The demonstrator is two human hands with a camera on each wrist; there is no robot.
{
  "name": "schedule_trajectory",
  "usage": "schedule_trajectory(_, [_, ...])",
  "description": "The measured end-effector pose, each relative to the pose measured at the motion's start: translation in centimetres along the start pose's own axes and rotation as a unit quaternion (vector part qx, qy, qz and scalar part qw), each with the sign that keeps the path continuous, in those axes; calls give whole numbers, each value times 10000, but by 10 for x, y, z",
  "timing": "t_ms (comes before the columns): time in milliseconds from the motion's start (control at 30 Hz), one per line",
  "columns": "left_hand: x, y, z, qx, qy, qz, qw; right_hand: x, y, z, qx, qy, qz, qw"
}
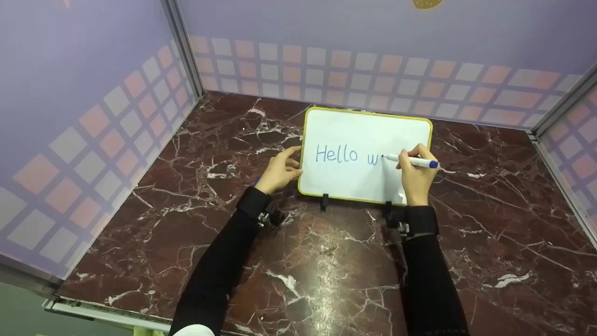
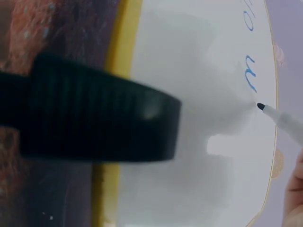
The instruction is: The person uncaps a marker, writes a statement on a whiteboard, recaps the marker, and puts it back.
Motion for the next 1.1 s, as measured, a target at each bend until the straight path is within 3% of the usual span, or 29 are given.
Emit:
schedule_trajectory(167, [1, 0, 0, 37, -70, -30, 10000, -1, 2, 0, 93, -3, 160, 9998])
schedule_trajectory(333, [1, 0, 0, 58, -43, -57, 10000, -1, 1, -2, -155, -123, 412, 9990])
schedule_trajectory(500, [1, 0, 0, 38, -49, -56, 10000, 1, -2, -1, -335, -255, 202, 9989])
schedule_trajectory(733, [1, 0, 0, 46, -23, -30, 10000, 2, 4, -2, 81, -272, -280, 9992])
schedule_trajectory(900, [1, 0, 0, 72, -16, 70, 9999, 0, 13, -6, 401, -235, -268, 9986])
schedule_trajectory(1100, [1, 0, 0, 38, 20, 113, 9999, 3, 16, -6, 194, -276, -136, 9993])
Point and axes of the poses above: each hand's wrist, its own z-axis away from the middle knuckle, its own y-axis out of the back of the hand, x = y × z, the point moved 6 cm from there along -z, towards the middle knuckle, and after that the axes turned 1 degree about -y, right-handed, at the moved point
